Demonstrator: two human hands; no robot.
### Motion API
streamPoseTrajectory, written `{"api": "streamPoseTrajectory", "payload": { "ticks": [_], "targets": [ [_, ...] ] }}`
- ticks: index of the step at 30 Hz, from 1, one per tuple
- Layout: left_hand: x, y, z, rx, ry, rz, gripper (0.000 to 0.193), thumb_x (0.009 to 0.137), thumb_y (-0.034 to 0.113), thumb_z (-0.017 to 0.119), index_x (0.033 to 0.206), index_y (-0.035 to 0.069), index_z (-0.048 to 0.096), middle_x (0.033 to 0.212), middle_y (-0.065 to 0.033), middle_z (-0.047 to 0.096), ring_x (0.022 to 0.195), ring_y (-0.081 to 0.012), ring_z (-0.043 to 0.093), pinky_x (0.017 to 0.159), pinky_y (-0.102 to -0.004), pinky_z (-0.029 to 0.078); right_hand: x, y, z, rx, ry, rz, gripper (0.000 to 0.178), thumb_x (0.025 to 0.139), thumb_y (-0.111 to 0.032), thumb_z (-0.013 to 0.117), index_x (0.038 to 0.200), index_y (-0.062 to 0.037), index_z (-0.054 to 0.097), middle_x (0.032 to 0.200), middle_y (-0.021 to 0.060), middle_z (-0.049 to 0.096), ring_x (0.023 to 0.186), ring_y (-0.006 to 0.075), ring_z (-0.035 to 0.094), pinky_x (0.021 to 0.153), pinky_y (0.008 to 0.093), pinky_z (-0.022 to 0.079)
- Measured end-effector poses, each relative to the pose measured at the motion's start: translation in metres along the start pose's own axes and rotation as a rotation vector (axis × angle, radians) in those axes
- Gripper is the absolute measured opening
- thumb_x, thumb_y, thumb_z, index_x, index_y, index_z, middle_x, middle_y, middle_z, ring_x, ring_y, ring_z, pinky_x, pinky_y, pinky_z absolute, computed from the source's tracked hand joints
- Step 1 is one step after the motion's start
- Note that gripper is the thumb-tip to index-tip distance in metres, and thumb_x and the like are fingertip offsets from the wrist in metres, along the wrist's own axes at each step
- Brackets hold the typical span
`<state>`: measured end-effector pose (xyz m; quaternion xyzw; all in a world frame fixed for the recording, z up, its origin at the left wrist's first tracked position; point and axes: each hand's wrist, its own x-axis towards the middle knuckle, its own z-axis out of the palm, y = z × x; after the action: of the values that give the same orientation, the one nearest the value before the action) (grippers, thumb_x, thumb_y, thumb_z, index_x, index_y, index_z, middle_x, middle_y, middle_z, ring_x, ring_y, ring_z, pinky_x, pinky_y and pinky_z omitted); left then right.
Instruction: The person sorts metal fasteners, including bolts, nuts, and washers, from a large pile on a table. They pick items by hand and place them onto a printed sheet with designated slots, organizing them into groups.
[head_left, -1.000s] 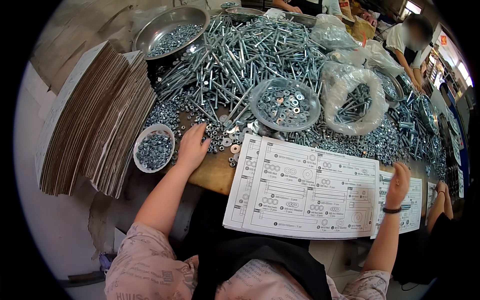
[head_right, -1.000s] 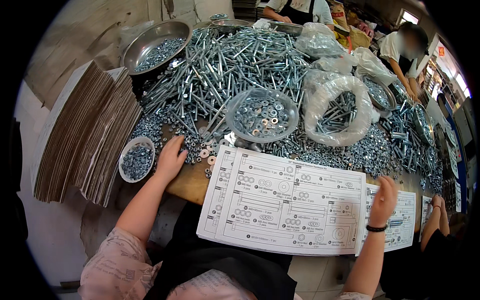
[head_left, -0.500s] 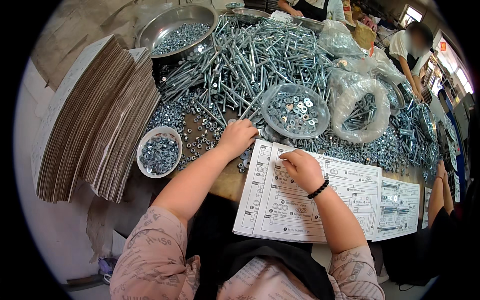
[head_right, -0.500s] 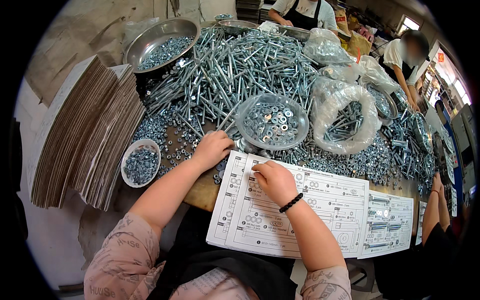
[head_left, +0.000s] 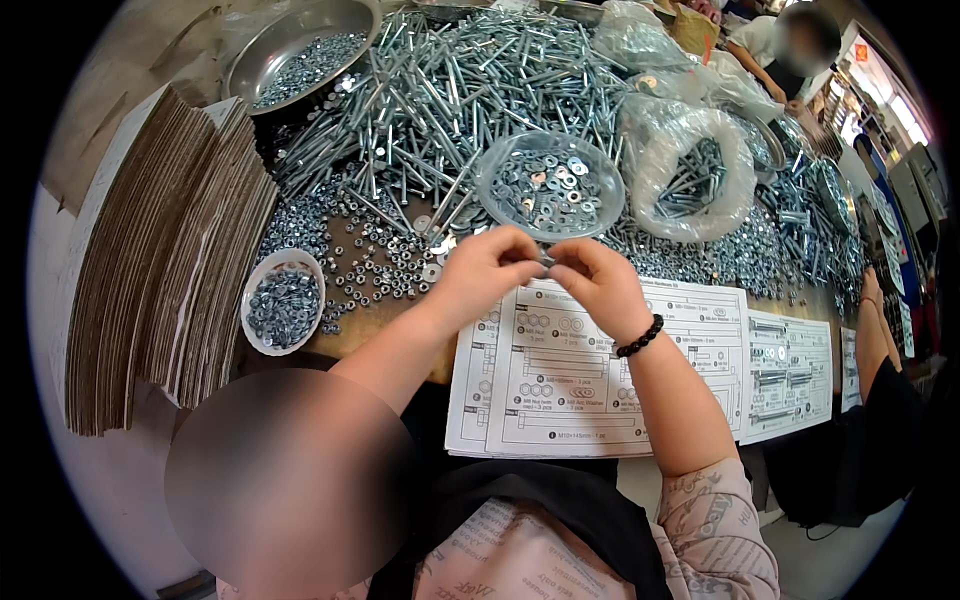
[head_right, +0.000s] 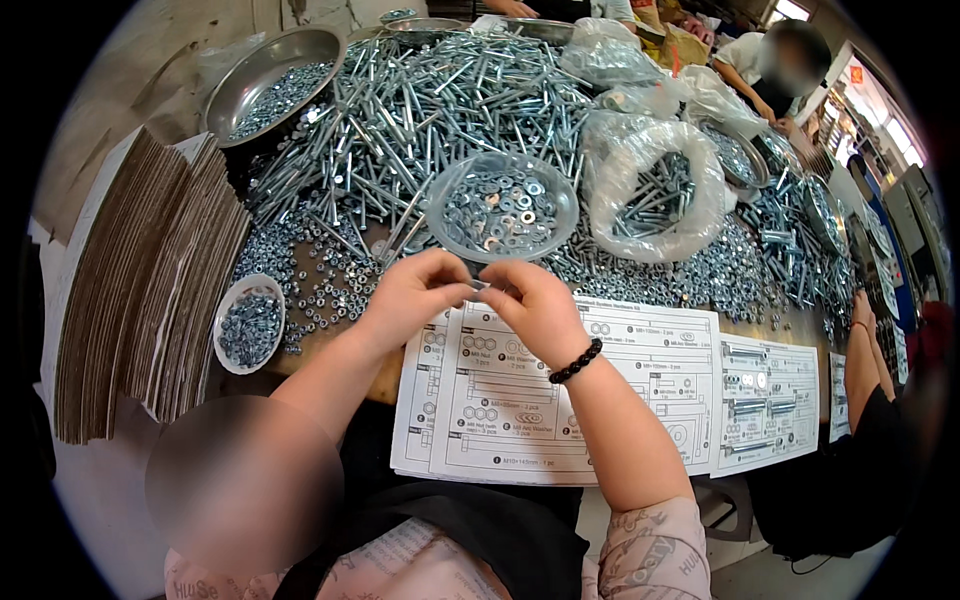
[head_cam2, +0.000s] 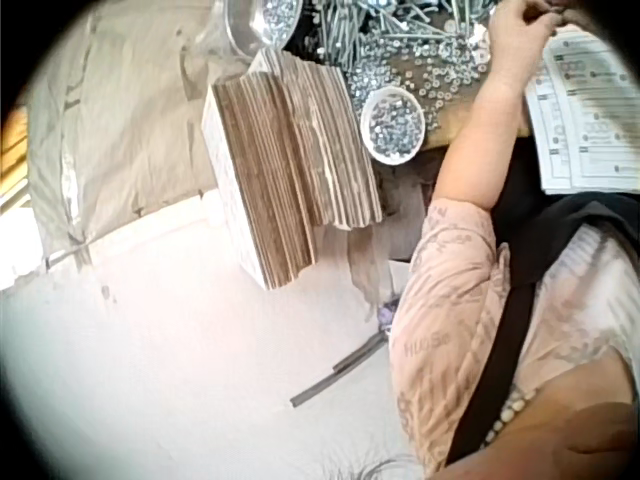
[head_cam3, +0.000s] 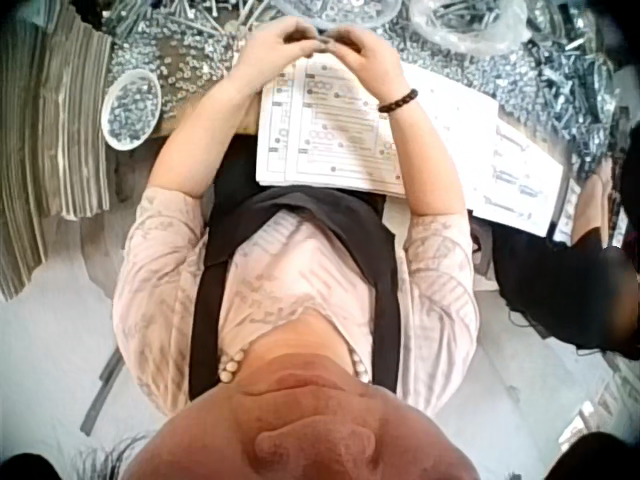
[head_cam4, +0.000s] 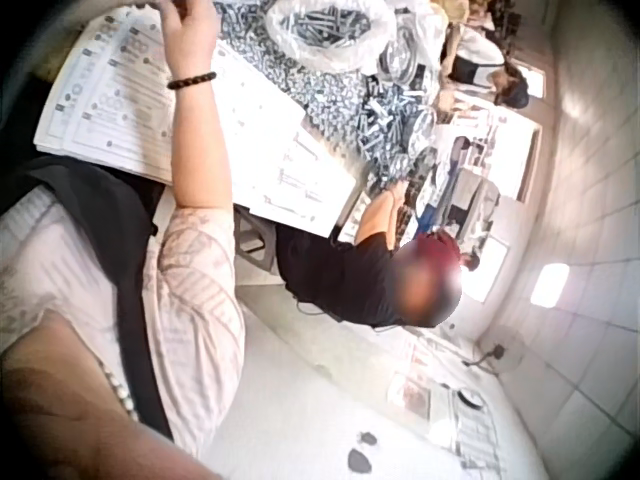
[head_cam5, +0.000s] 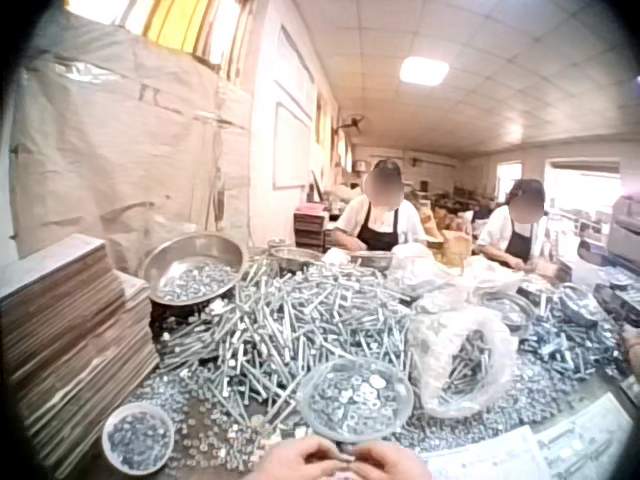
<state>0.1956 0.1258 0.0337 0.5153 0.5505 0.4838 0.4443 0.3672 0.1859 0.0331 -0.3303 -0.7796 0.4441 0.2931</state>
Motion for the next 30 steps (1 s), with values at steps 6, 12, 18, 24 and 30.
{"api": "streamPoseTrajectory", "payload": {
  "ticks": [6, 12, 18, 24, 30],
  "targets": [
    [-0.014, -0.006, 0.027, 0.380, -0.142, 0.139, 0.032, 0.079, 0.015, 0.063, 0.108, 0.004, 0.058, 0.108, -0.0114, 0.057, 0.098, -0.0196, 0.056, 0.082, -0.0309, 0.045, -0.028, 0.017, -0.044, -0.370, 0.053, -0.088, 0.009, 0.074, -0.008, 0.066, 0.080, -0.0040, 0.062, 0.073, 0.0055, 0.058, 0.064, 0.0173, 0.056, 0.057, 0.0273, 0.045],
    [-0.053, -0.040, 0.031, 1.110, -0.139, 0.349, 0.062, 0.073, 0.040, 0.065, 0.124, 0.009, 0.047, 0.131, -0.0134, 0.041, 0.122, -0.0304, 0.036, 0.101, -0.0451, 0.028, -0.069, 0.065, -0.042, -0.836, 0.073, -0.349, 0.004, 0.072, -0.014, 0.065, 0.073, -0.0123, 0.061, 0.070, 0.0020, 0.054, 0.068, 0.0207, 0.055, 0.058, 0.0327, 0.046],
    [-0.056, -0.043, 0.024, 1.199, -0.227, 0.271, 0.071, 0.072, 0.051, 0.061, 0.129, 0.013, 0.042, 0.138, -0.0130, 0.033, 0.129, -0.0305, 0.027, 0.106, -0.0472, 0.019, -0.088, 0.063, -0.042, -0.781, 0.029, -0.247, 0.015, 0.072, -0.013, 0.063, 0.087, -0.0154, 0.064, 0.071, 0.0019, 0.055, 0.071, 0.0206, 0.056, 0.059, 0.0321, 0.047],
    [-0.053, -0.042, 0.020, 1.196, -0.248, 0.263, 0.071, 0.073, 0.051, 0.060, 0.130, 0.014, 0.041, 0.138, -0.0124, 0.033, 0.129, -0.0296, 0.027, 0.106, -0.0467, 0.018, -0.090, 0.063, -0.041, -0.749, 0.022, -0.249, 0.017, 0.073, -0.010, 0.063, 0.090, -0.0138, 0.066, 0.073, 0.0052, 0.057, 0.070, 0.0233, 0.056, 0.058, 0.0344, 0.047],
    [-0.050, -0.039, 0.016, 1.186, -0.263, 0.261, 0.070, 0.073, 0.050, 0.060, 0.130, 0.013, 0.041, 0.139, -0.0120, 0.032, 0.130, -0.0283, 0.027, 0.107, -0.0466, 0.017, -0.087, 0.060, -0.042, -0.736, 0.017, -0.190, 0.019, 0.074, -0.012, 0.063, 0.093, -0.0144, 0.064, 0.073, 0.0046, 0.055, 0.069, 0.0226, 0.055, 0.059, 0.0334, 0.046]
  ]
}}
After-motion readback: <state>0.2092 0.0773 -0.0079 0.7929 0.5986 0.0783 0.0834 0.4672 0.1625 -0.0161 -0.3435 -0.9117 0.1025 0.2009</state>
